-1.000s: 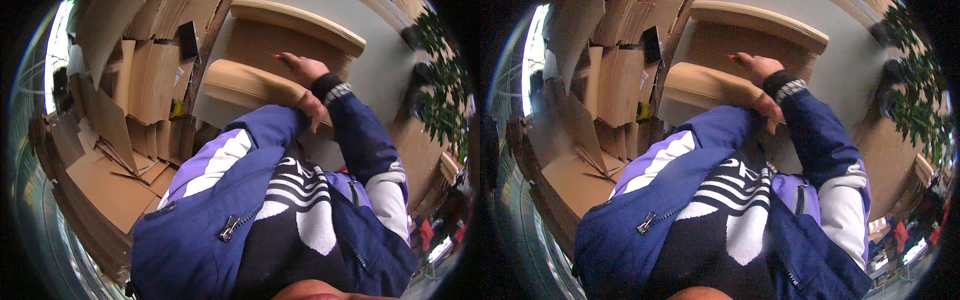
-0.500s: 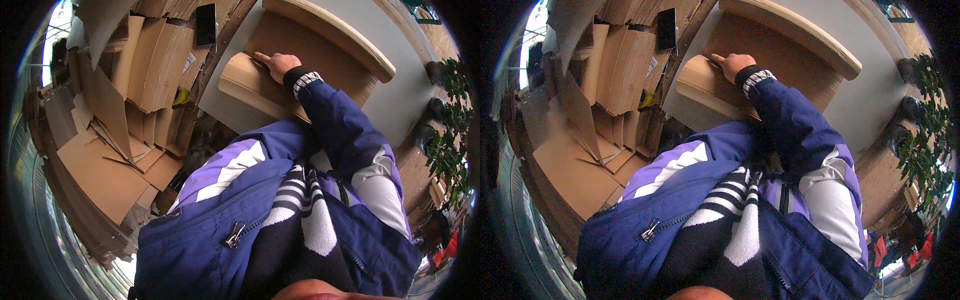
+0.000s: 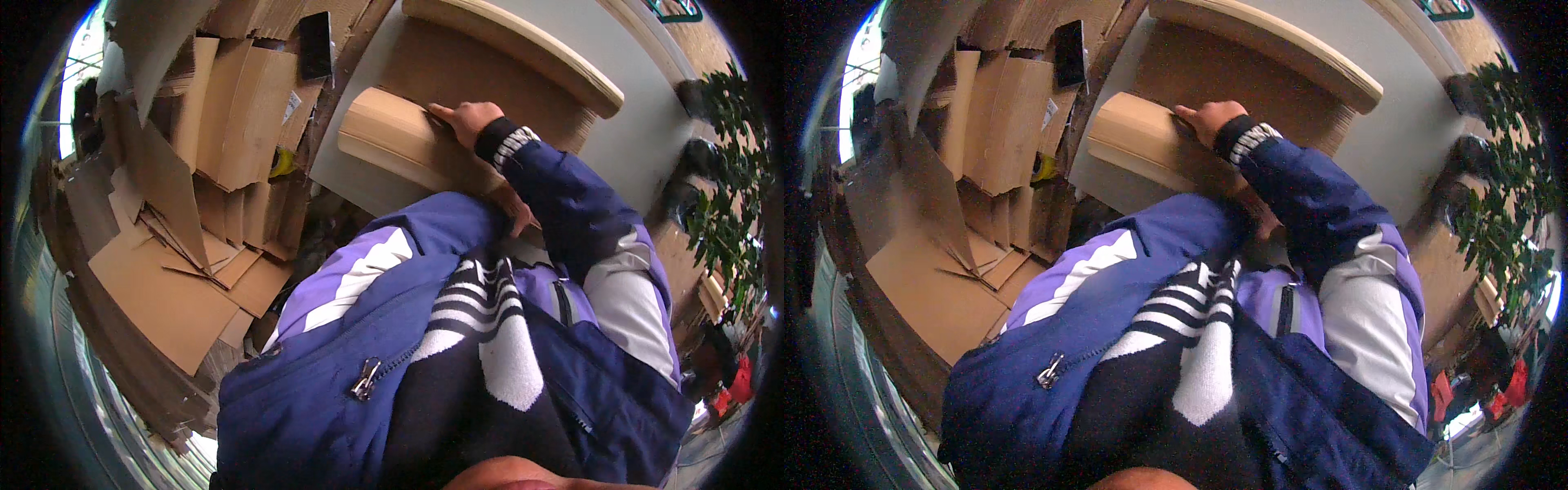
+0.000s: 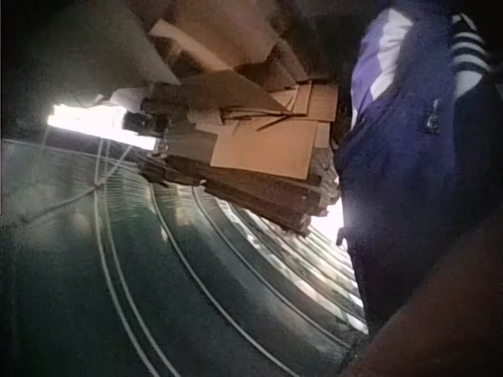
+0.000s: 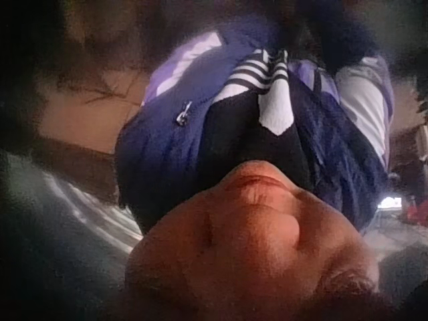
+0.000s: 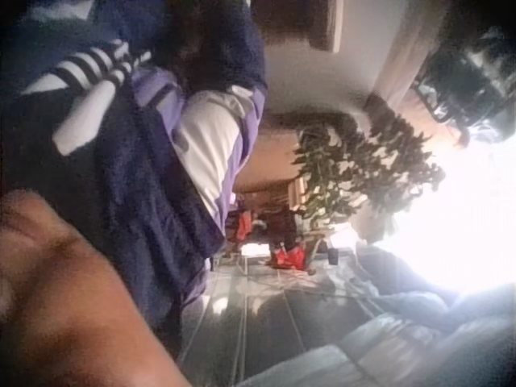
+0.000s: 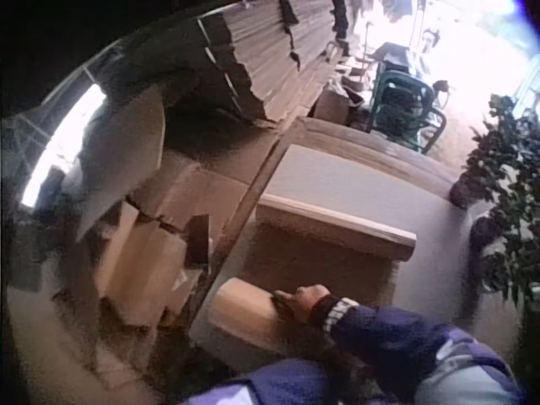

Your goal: The person rolls flat cardboard sheets into cylindrical cones and secures them with clear packing tape. They repeatedly cut tape with a yellow tape dispenser, wrap the tape around the cone seam, and place finished cones aside. The person also briefly handles a potted plant before resuming cone assembly.

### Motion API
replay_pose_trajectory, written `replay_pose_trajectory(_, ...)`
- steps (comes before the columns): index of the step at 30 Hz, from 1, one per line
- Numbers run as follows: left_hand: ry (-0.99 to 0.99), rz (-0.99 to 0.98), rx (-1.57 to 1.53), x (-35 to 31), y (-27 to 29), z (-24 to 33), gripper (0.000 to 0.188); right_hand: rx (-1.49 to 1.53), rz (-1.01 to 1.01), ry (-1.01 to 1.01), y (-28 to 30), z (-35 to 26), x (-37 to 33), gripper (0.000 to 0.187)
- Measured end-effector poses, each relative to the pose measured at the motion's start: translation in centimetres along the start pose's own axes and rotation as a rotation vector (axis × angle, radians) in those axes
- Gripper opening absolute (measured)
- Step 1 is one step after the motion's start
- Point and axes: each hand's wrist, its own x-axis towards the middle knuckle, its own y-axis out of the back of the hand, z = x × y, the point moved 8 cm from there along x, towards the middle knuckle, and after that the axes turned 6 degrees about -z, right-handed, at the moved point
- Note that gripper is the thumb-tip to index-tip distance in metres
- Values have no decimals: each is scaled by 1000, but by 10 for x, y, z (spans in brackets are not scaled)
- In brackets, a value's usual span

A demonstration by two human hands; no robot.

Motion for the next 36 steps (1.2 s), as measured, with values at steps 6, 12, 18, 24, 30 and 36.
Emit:
replay_pose_trajectory(6,38,-30,42,4,-4,-3,72,-25,-133,-43,-13,28,-51,53)
replay_pose_trajectory(12,53,-116,123,4,0,-3,73,-30,-82,-37,-23,37,-73,60)
replay_pose_trajectory(18,88,-187,217,13,-8,-3,74,-84,-134,-63,-49,83,-126,56)
replay_pose_trajectory(24,85,-181,218,11,-18,-6,71,-83,-75,-31,-62,94,-137,58)
replay_pose_trajectory(30,39,-6,51,3,-7,-4,103,-104,-216,-208,-86,136,-218,68)
replay_pose_trajectory(36,61,-48,76,2,-17,-2,111,-116,-96,-141,-93,140,-232,71)
